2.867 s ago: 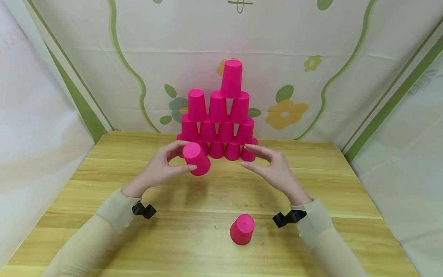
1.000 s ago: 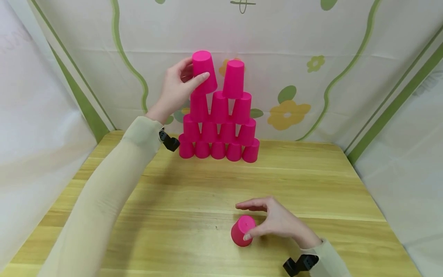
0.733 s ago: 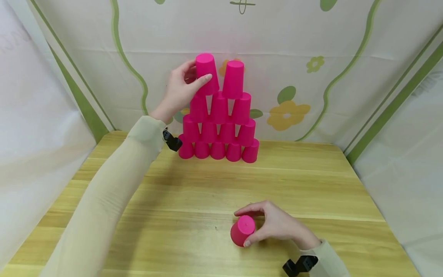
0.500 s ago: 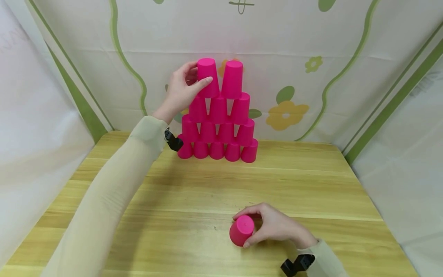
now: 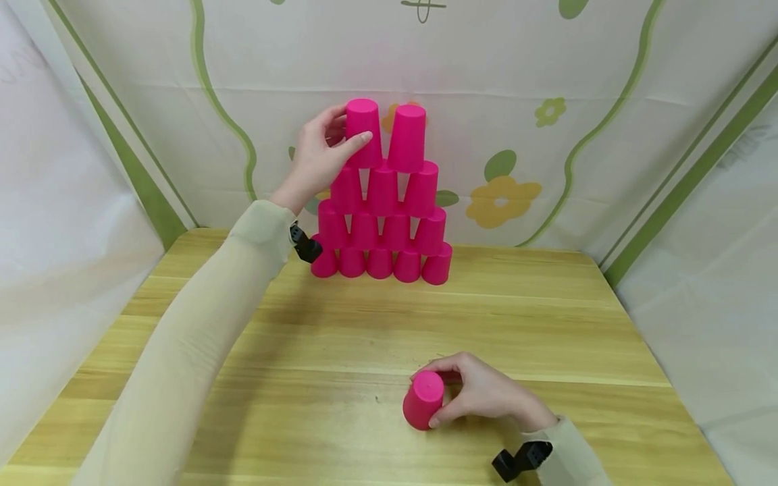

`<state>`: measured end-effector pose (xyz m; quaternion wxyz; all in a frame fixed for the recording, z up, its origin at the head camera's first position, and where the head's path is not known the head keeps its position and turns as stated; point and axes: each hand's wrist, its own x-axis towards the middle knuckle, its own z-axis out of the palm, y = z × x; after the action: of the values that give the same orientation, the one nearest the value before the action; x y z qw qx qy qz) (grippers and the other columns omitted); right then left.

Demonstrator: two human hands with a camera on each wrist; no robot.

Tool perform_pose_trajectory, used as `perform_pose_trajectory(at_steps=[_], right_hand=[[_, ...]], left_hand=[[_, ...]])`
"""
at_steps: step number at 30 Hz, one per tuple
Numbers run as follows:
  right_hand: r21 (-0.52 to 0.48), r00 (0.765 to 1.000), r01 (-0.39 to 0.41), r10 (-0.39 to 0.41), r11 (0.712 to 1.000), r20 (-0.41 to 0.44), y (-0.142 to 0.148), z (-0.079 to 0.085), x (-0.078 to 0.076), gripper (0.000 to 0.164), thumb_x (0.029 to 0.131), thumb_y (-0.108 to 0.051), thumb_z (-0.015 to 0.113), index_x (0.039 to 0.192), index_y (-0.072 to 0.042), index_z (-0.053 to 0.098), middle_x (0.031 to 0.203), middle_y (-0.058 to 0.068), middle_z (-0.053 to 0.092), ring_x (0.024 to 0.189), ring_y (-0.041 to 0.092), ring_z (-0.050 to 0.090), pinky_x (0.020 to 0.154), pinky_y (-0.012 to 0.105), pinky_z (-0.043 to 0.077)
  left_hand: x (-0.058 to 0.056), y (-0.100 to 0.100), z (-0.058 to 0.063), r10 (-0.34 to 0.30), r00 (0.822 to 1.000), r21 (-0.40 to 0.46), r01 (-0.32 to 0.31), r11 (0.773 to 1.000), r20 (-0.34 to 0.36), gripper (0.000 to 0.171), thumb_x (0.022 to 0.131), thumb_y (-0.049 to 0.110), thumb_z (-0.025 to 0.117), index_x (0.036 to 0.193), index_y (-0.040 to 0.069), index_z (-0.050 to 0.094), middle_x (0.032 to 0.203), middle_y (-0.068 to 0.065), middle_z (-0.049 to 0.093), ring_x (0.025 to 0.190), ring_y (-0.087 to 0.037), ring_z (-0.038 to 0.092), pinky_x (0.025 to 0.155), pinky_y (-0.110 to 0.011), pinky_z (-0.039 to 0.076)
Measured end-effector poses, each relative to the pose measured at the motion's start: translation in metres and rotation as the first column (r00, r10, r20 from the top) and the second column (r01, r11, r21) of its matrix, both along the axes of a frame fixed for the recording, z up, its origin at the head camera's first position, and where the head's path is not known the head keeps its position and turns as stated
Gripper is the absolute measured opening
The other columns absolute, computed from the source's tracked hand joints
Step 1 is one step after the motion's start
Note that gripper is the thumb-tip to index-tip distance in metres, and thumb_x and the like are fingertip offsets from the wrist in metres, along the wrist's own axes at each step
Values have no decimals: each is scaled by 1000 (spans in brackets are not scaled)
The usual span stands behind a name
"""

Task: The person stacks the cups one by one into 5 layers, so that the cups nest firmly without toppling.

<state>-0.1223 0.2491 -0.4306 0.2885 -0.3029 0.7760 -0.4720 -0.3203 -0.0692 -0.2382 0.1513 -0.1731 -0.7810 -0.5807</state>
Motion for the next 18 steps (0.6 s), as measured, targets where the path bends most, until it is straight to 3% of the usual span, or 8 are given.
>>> perform_pose_trajectory(at_steps=[5,9,14,18], right_hand=[[-15,1000,20,-20,1000,14,-1,-2,0,57,81,-17,88,133,-9,66,123,3,70,112,27,64,97,36,52],[-16,996,90,-91,996,-8,-1,-2,-2,54,82,-17,87,132,-11,67,122,2,71,113,26,64,98,37,51],[-20,971,222,-223,975,-85,-2,0,-7,48,84,-20,86,129,-19,69,119,-1,71,113,24,64,100,38,50],[-43,949,283,-287,958,-130,-4,2,-11,48,86,-21,84,131,-16,67,120,-1,71,113,25,64,100,45,49]], left_hand=[[1,-1,0,-4,1000,4,4,1000,1,65,94,31,75,151,17,48,140,1,56,123,-14,54,100,-23,46],[1,-2,-1,1,1000,11,-1,1000,-2,65,94,31,75,151,17,48,139,0,57,123,-15,54,100,-23,47],[1,-1,-2,6,1000,7,-6,1000,-4,65,93,31,75,151,17,49,140,1,57,123,-14,55,100,-23,47],[-1,0,-3,2,1000,0,-2,1000,-7,65,93,32,76,151,18,48,140,1,57,122,-13,55,100,-22,47]])
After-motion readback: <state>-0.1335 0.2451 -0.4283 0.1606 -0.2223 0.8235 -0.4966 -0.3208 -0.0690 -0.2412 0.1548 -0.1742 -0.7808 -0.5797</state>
